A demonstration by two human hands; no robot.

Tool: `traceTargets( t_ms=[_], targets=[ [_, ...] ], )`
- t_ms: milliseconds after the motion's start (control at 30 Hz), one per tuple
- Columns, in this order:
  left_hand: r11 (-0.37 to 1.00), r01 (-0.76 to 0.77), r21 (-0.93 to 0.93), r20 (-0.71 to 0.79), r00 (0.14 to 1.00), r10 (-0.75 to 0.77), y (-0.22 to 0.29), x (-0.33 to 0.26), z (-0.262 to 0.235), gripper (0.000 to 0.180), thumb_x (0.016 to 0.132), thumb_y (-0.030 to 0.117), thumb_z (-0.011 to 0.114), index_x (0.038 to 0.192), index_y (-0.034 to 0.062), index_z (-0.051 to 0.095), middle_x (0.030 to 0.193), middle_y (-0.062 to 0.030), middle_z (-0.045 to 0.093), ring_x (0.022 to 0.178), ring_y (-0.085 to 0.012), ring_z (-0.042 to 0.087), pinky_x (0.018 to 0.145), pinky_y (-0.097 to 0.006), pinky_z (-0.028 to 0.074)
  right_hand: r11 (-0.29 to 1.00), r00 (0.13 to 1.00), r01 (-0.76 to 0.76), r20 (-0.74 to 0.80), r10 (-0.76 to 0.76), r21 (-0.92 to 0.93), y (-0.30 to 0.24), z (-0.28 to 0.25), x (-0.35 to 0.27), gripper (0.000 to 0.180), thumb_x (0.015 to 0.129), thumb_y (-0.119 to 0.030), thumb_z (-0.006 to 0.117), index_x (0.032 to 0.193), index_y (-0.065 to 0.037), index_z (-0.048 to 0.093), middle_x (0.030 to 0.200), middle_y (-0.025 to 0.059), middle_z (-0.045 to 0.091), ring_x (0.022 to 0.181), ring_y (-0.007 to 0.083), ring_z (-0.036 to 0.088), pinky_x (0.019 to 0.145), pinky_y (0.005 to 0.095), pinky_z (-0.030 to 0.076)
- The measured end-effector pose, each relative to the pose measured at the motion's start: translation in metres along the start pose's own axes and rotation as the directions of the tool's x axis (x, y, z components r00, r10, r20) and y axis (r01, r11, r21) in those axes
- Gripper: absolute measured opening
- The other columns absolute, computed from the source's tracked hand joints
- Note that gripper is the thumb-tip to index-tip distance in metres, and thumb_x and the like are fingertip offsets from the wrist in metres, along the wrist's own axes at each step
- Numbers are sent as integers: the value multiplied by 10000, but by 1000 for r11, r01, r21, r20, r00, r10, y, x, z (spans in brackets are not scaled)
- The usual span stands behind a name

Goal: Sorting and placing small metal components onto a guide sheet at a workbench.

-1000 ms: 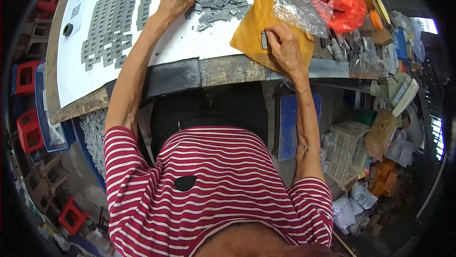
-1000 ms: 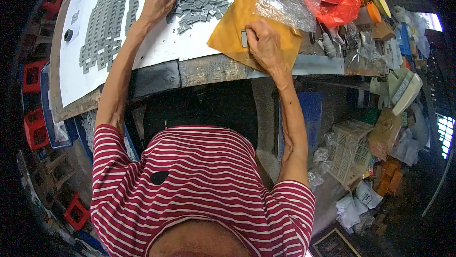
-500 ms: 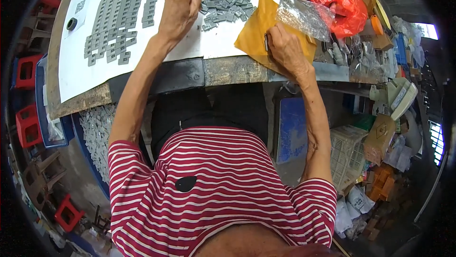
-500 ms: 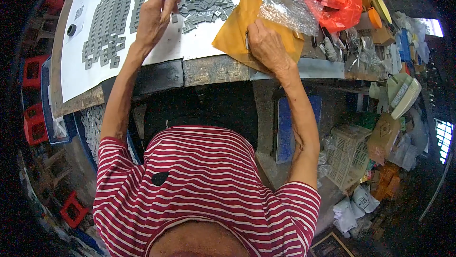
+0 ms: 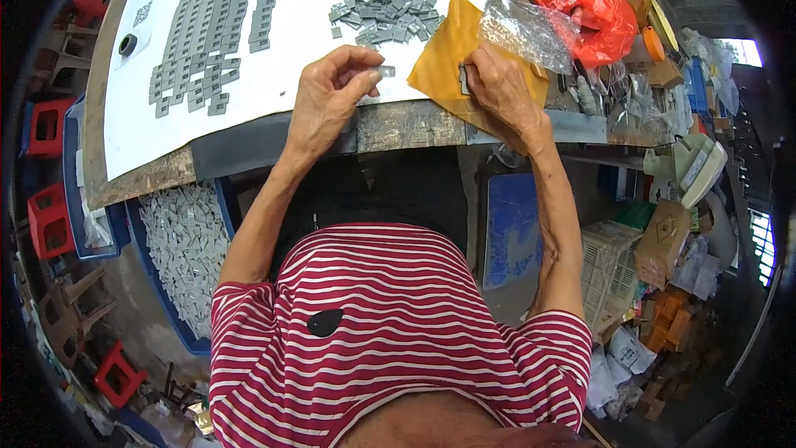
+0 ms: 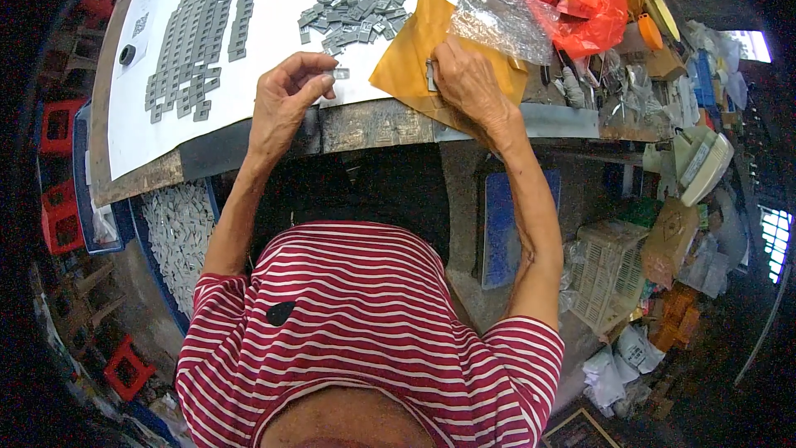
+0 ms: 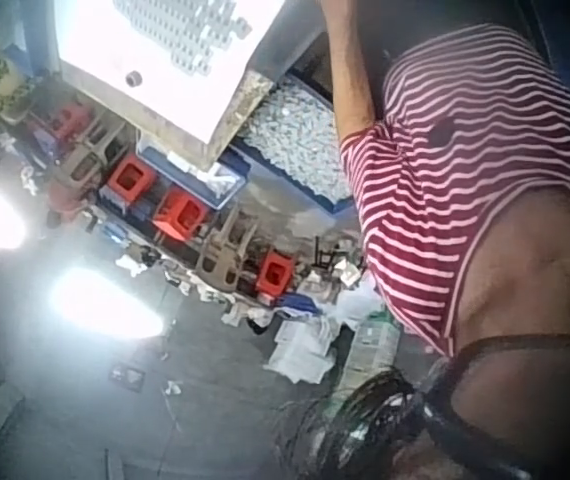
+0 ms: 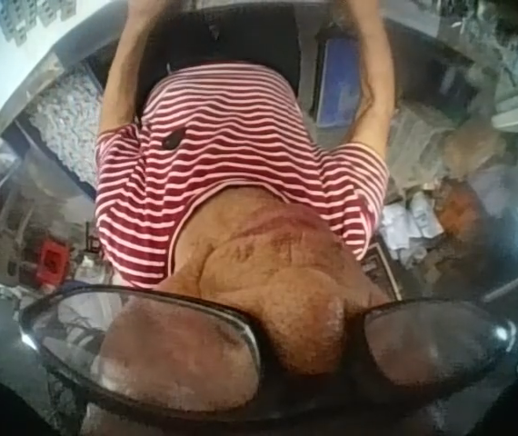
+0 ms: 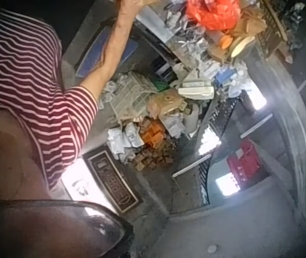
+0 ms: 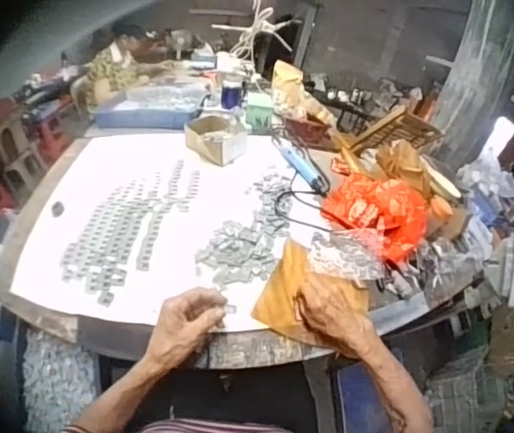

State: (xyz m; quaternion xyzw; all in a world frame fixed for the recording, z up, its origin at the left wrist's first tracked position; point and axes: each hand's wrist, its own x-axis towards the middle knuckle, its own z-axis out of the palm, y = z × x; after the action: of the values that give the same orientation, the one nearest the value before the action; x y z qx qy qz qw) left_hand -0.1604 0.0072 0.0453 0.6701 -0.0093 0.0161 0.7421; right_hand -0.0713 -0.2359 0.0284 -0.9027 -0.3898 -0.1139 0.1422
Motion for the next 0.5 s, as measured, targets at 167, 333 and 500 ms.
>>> traceTargets(
  t_ms=[167,333,500],
  targets=[
    [998,13,62,16,1000,-14,-2,0,7,173,786,51,562,933,-38,588,758,-36,587,612,-63,532,572,-189,443,995,998,-12,-55,18,99,0,2,-3,71,737,-1,514,798,-8,477,748,163,509,653,355,536,552,414,425],
    [994,77,77,35,996,-80,-4,2,12,189,800,64,573,968,-17,596,748,-22,581,616,-73,517,582,-190,435,987,998,-27,-47,35,161,2,2,-3,77,736,-24,513,798,-10,470,756,179,505,652,369,528,550,434,421],
    [994,-17,110,35,999,13,-10,2,18,161,785,33,540,928,-15,596,664,11,554,562,-38,495,507,-173,407,985,1000,-7,-27,12,171,3,0,-2,74,751,-26,506,810,-10,464,751,178,507,658,369,531,554,434,423]
  ],
)
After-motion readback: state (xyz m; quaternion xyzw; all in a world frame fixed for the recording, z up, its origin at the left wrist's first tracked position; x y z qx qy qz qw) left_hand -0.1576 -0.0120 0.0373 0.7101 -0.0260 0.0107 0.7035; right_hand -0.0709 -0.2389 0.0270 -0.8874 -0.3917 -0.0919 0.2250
